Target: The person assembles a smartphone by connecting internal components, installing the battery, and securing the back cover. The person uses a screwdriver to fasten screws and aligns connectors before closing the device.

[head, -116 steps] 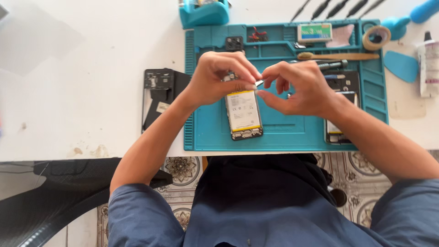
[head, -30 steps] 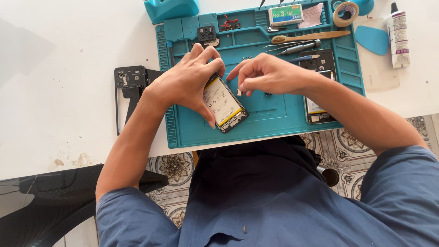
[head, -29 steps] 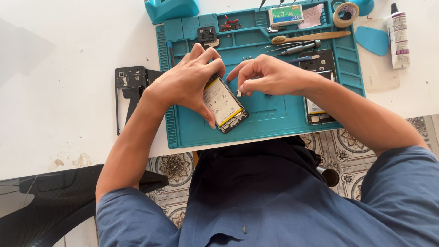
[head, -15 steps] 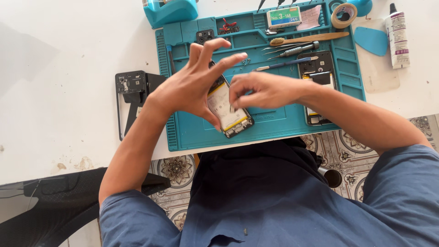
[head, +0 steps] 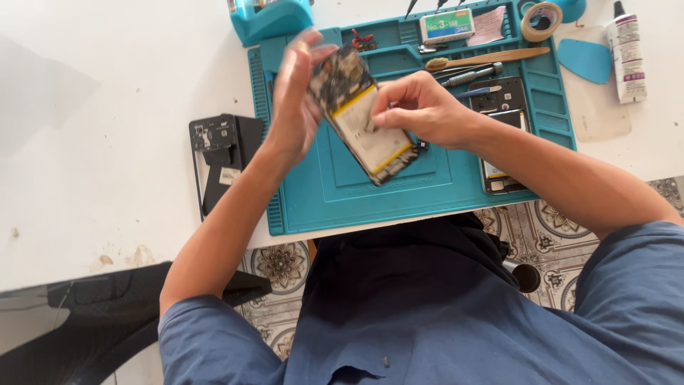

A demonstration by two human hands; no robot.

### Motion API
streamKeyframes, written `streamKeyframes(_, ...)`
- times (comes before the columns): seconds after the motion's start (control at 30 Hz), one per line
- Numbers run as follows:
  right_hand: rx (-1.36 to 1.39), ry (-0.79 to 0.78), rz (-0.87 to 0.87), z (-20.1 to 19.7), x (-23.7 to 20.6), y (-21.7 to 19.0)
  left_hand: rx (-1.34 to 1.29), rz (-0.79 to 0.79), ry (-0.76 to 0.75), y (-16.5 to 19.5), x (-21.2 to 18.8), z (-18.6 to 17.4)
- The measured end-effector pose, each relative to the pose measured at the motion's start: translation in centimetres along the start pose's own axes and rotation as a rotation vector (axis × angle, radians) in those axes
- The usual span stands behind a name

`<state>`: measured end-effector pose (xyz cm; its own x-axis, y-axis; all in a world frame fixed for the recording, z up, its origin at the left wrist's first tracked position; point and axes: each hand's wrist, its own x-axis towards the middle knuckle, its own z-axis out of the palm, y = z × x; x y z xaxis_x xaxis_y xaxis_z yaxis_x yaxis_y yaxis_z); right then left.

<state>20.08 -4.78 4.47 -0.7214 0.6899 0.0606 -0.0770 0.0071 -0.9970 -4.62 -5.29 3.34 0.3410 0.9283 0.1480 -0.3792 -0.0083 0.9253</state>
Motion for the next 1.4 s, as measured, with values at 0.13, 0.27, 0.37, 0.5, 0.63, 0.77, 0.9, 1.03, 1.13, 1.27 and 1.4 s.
streamKeyframes(0.13, -0.06, 0.142, -0.019, 0.4, 0.2, -0.4, -0.214, -0.358, -0.111, -1.2, -0.2, 1.1)
streamKeyframes(0.27, -0.169, 0.137, -0.105, 0.2, 0.4, -0.9, -0.273, -0.439, -0.133, -1.4, -0.5, 1.8)
streamKeyframes(0.37, -0.421, 0.303, -0.203, -0.8, 1.0, -1.1, -0.265, -0.448, -0.087, -1.0, -0.3, 1.9)
streamKeyframes(0.5, -0.31, 0.294, -0.323, -3.2, 0.5, -1.4, -0.362, -0.317, -0.071, -0.3, 0.0, 1.8)
streamKeyframes(0.63, -0.185, 0.308, -0.193, -3.5, 0.6, -0.7, -0.518, -0.198, -0.024, 0.1, 0.2, 1.1)
streamKeyframes(0.77, -0.093, 0.235, -0.104, -2.5, 0.4, -0.5, -0.467, -0.113, 0.043, -0.6, 0.5, 0.9)
streamKeyframes(0.9, -0.078, 0.185, 0.037, -1.9, 0.4, -0.9, -0.4, -0.021, 0.073, -1.0, 0.1, 0.8)
streamKeyframes(1.03, -0.069, 0.156, 0.017, -1.5, 0.6, -1.2, -0.5, -0.026, 0.065, -0.4, -0.1, 1.1)
streamKeyframes(1.13, -0.087, 0.187, 0.036, -1.2, 0.8, -1.6, -0.494, -0.091, 0.033, -0.1, -0.4, 1.5)
streamKeyframes(1.27, -0.112, 0.17, 0.062, -0.8, 0.8, -1.9, -0.406, -0.071, 0.014, -0.3, -0.4, 1.7)
streamKeyframes(1.4, -0.257, 0.161, -0.016, -0.6, 0.9, -1.8, -0.324, -0.043, 0.008, -0.5, -0.4, 1.4)
